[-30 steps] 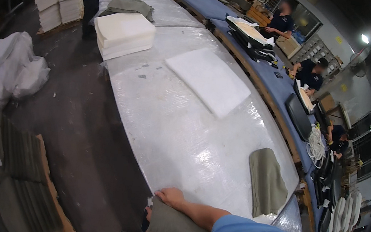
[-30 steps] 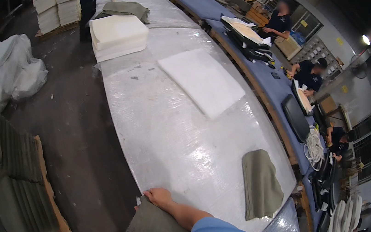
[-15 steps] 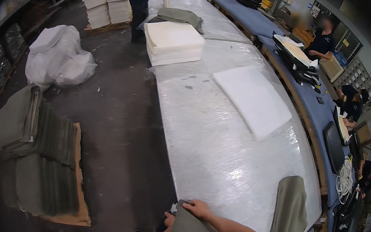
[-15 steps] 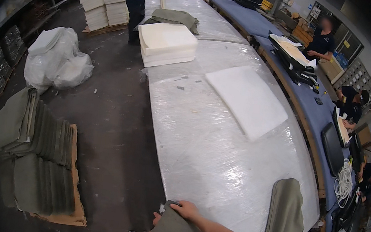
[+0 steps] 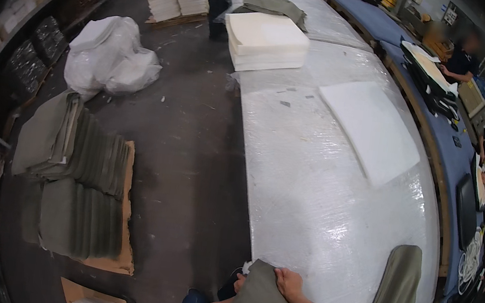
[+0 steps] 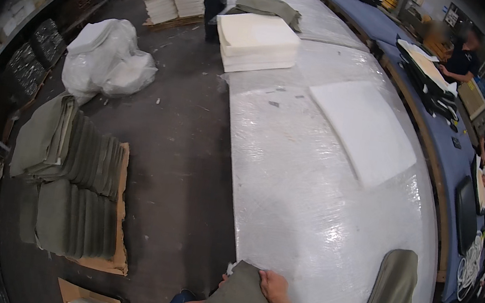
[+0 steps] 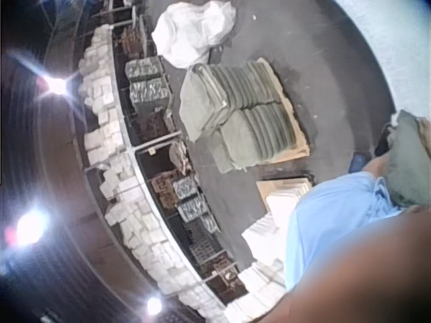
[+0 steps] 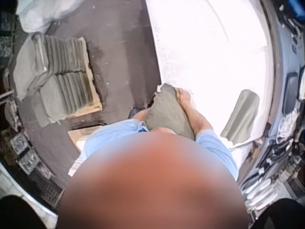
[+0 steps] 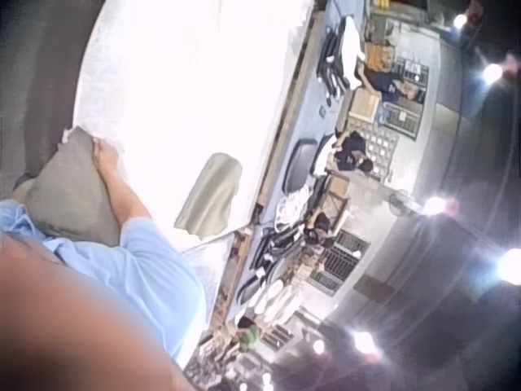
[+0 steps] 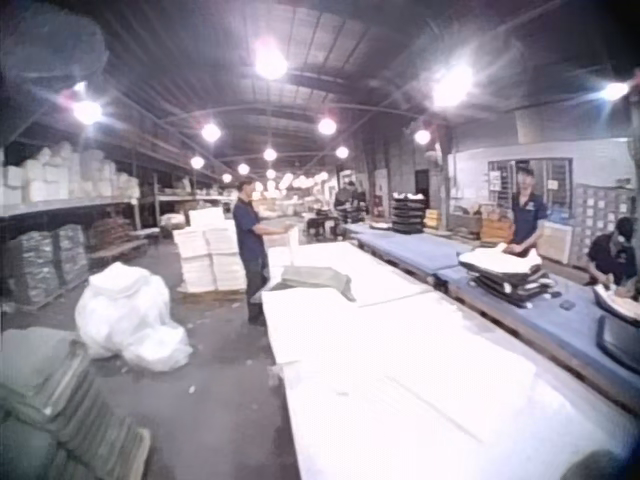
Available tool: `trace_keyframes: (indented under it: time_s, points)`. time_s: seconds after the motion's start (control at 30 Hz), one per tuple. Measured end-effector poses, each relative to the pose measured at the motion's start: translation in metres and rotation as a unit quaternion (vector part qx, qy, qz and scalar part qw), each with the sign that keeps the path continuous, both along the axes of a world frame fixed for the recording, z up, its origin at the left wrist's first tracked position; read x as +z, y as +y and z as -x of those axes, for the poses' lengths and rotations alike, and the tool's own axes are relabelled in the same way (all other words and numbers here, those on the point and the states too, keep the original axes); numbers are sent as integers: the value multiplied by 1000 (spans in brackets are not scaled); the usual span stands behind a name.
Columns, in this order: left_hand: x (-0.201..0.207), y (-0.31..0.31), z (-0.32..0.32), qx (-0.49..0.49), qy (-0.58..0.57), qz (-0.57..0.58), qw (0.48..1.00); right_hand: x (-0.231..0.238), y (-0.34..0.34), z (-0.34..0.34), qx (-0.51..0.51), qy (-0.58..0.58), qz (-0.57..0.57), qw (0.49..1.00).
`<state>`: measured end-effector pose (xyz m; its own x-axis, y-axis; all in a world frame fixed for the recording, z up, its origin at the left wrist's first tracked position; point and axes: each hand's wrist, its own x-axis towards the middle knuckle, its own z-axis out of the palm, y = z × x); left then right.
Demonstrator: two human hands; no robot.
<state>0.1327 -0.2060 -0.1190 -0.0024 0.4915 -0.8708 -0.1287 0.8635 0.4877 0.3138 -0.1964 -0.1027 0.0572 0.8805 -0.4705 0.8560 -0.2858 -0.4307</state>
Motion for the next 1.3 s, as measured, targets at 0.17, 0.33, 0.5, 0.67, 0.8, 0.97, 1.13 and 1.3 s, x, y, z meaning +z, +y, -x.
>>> trace_keyframes:
  time_s: [0.17, 0.33, 0.5, 0.67, 0.8, 0.97, 1.13, 1.3]
  points:
    - [6, 4, 0, 10, 31, -5, 999, -6, -3, -12, 9, 46, 61, 997]
    - [4, 3, 3, 4, 70, 2, 998, 0, -34, -56, 17, 72, 206, 976]
    - [-38, -9, 5, 15, 76, 49, 996, -7, -47, -44, -18, 4, 28, 999]
    - [-57, -4, -3, 52, 2, 83, 995, 1, -34, -42, -8, 14, 37, 999]
    - [-46, -10, -4, 63, -85, 123, 987, 3, -35, -45, -11, -2, 52, 999]
    - [-13, -60, 10, 53, -195, 167, 965, 22, -31, -52, -40, 94, 129, 986]
    - [6, -86, 32, -41, -200, 181, 962, 43, -33, -91, -17, 130, 289, 948]
    - [4, -83, 35, -162, -130, 159, 965, 26, -62, -90, -42, 75, 195, 977]
